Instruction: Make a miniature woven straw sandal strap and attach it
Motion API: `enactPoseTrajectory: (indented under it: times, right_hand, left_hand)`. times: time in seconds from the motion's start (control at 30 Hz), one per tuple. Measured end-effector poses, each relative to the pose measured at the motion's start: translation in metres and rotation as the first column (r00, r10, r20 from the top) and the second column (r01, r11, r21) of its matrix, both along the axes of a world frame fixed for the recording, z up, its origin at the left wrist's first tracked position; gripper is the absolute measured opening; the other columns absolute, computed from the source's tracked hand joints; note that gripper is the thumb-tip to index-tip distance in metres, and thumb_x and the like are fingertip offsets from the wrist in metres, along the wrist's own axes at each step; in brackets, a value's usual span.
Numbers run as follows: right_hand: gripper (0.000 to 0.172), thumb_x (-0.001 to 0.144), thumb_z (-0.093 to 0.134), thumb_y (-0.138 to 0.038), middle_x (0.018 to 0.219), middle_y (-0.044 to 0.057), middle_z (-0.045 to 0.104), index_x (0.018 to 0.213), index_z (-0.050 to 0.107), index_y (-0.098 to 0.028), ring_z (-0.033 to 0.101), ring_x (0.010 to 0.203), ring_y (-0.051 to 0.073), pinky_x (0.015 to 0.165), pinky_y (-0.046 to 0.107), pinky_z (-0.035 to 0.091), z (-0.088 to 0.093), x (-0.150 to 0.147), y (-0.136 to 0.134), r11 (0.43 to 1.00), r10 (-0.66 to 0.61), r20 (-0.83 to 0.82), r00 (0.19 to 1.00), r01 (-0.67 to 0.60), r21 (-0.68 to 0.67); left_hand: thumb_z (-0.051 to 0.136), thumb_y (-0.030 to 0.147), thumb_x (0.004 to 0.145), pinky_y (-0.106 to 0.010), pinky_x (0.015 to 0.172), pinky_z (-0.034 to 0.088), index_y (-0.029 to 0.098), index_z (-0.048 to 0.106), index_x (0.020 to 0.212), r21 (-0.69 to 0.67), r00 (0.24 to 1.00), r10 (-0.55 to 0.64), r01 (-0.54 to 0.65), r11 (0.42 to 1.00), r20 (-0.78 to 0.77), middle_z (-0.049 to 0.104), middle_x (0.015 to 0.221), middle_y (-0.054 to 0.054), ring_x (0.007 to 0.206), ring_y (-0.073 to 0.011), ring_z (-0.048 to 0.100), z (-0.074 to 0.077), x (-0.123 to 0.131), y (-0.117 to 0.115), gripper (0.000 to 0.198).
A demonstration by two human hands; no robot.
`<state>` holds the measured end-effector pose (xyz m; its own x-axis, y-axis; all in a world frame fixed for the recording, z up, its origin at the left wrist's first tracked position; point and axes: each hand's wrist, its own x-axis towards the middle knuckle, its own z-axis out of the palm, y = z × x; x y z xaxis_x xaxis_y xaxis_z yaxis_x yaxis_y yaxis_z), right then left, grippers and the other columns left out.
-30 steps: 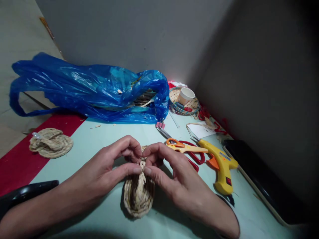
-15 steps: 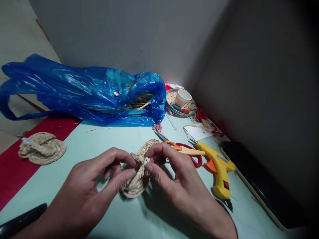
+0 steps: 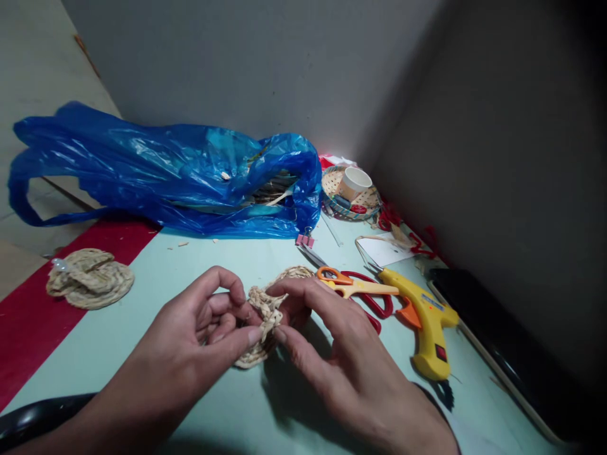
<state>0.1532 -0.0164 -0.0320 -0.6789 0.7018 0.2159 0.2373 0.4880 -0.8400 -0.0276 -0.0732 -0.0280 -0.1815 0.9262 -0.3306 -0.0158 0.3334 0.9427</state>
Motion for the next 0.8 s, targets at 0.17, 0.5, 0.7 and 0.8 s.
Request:
enactPoseTrajectory:
  times: [0.17, 0.5, 0.7, 0.8]
  right_hand:
    - [0.021, 0.095, 0.057, -0.015, 0.103, 0.002, 0.067, 0.114, 0.062, -0.021, 0.06, 0.099, 0.017, 0.095, 0.032, 0.045, 0.003, 0.001, -0.001, 1.0, 0.013, 0.025, 1.0, -0.012, -0.013]
    - [0.021, 0.098, 0.058, -0.021, 0.099, 0.0, 0.071, 0.117, 0.066, -0.021, 0.065, 0.095, 0.015, 0.088, 0.028, 0.046, 0.004, 0.0, 0.01, 0.997, 0.059, 0.028, 0.998, -0.057, -0.061]
    - [0.014, 0.099, 0.058, -0.018, 0.102, 0.001, 0.074, 0.105, 0.07, -0.021, 0.067, 0.093, 0.014, 0.085, 0.025, 0.047, 0.001, 0.0, 0.016, 0.993, 0.091, -0.009, 0.996, -0.091, -0.078]
    - [0.013, 0.099, 0.06, -0.021, 0.098, -0.001, 0.074, 0.109, 0.069, -0.022, 0.066, 0.09, 0.013, 0.083, 0.024, 0.047, -0.003, 0.001, 0.015, 0.995, 0.077, -0.003, 0.997, -0.077, -0.067]
  left_hand:
    - [0.073, 0.032, 0.07, -0.027, 0.066, 0.048, 0.027, 0.044, 0.08, -0.021, 1.0, 0.012, -0.012, 1.0, -0.02, 0.068, 0.072, 0.007, 0.071, -0.0147, 0.064, 0.007, 0.003, 0.0, 0.031]
    - [0.076, 0.033, 0.069, -0.028, 0.063, 0.044, 0.027, 0.047, 0.084, -0.076, 0.999, -0.045, 0.046, 0.996, 0.003, 0.066, 0.071, 0.007, 0.069, -0.0162, 0.06, 0.004, -0.003, 0.001, 0.033]
    - [0.075, 0.037, 0.068, -0.031, 0.064, 0.045, 0.026, 0.056, 0.108, -0.09, 0.999, -0.02, 0.017, 0.996, -0.035, 0.069, 0.073, 0.005, 0.071, -0.0193, 0.063, 0.002, -0.004, 0.002, 0.046]
    - [0.076, 0.037, 0.068, -0.031, 0.072, 0.048, 0.024, 0.063, 0.101, -0.107, 1.0, 0.005, -0.006, 0.994, -0.008, 0.073, 0.078, 0.002, 0.08, -0.0205, 0.067, 0.002, -0.002, 0.002, 0.037]
